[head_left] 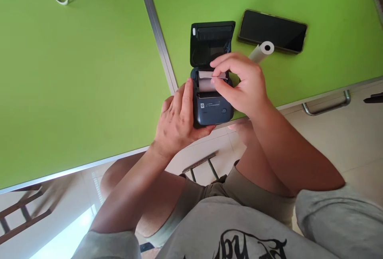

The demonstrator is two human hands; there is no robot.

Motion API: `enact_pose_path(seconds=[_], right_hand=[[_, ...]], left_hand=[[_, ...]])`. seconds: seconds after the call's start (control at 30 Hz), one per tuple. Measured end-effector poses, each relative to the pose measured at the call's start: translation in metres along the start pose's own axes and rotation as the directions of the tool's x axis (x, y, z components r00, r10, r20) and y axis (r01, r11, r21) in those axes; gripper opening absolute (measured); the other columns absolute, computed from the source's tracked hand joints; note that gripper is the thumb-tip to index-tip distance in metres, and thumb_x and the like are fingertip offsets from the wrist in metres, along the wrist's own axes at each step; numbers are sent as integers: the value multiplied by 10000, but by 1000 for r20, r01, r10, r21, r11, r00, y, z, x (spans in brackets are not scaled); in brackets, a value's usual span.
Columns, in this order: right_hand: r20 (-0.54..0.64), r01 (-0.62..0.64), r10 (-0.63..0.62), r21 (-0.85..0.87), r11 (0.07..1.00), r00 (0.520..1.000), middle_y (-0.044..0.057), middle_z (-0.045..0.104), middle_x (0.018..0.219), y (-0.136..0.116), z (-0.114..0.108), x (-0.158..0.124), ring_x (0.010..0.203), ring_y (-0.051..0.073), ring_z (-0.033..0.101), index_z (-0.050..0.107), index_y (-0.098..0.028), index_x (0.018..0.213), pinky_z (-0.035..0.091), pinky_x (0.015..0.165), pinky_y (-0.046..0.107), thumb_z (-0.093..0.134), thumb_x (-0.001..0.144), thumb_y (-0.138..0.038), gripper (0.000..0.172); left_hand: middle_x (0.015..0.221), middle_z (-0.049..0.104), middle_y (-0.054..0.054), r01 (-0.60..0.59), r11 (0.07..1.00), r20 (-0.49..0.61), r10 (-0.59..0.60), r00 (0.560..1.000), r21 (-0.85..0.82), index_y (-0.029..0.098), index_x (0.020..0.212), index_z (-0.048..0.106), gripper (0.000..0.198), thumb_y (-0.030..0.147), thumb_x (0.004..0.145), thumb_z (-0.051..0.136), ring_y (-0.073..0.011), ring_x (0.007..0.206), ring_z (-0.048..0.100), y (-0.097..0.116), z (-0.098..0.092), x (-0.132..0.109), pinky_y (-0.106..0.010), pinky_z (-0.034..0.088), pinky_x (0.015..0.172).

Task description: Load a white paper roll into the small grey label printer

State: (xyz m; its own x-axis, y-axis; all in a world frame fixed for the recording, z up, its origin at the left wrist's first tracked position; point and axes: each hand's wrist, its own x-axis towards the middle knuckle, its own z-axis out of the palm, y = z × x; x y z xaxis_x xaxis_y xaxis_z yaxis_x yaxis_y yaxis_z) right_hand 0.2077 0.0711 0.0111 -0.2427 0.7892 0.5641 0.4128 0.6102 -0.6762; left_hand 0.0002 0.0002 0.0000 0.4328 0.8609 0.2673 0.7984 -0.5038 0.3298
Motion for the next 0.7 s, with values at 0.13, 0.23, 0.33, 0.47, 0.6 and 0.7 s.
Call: enact_pose_path(seconds=[0.13,0.23,0.33,0.47,0.6,0.7], right_hand=[[56,35,-36,19,999,998,9,780,990,-5,-7,0,950,209,730,707,-268,776,607,893,437,671,858,-272,90],[148,63,-66,28,998,987,-20,782,979,-5,-13,-2,1062,243,700,724,-299,742,573,1019,507,664,852,-326,129],[182,87,-102,87,992,978,-27,778,967,-4,-15,-4,1118,252,672,733,-316,708,554,1070,532,625,891,-348,215],[-61,39,-27,197,980,998,21,731,828,-2,-10,-4,937,224,673,684,-293,657,559,920,460,570,965,-378,340],[-295,-64,92,103,993,951,45,626,771,7,-2,-3,797,214,593,604,-271,740,504,795,417,546,929,-364,218],[-328,-122,132,52,991,935,72,660,1007,16,3,-5,943,226,621,596,-277,943,508,842,413,544,869,-319,100]], left_hand=[[1598,495,-254,-4,999,-11,4,1000,-45,102,1639,216,1111,676,848,744,-366,1488,517,0,-2,-1,-421,478,1144],[1603,480,-235,2,998,36,0,999,-63,184,1622,289,1049,656,827,786,-373,1478,524,0,-5,-1,-450,488,1137],[1597,449,-227,-9,998,67,14,998,-69,281,1550,431,875,597,831,819,-368,1444,551,0,-7,1,-497,498,1115],[1583,429,-207,3,995,82,4,997,-96,340,1498,504,765,586,844,816,-375,1411,569,0,-9,2,-523,509,1080],[1595,417,-180,9,995,88,0,996,-101,374,1436,548,703,569,827,840,-377,1392,574,0,-8,2,-527,503,1075],[1585,426,-188,3,996,72,3,997,-95,365,1384,571,632,564,843,829,-374,1387,573,-1,-7,1,-525,507,1057]])
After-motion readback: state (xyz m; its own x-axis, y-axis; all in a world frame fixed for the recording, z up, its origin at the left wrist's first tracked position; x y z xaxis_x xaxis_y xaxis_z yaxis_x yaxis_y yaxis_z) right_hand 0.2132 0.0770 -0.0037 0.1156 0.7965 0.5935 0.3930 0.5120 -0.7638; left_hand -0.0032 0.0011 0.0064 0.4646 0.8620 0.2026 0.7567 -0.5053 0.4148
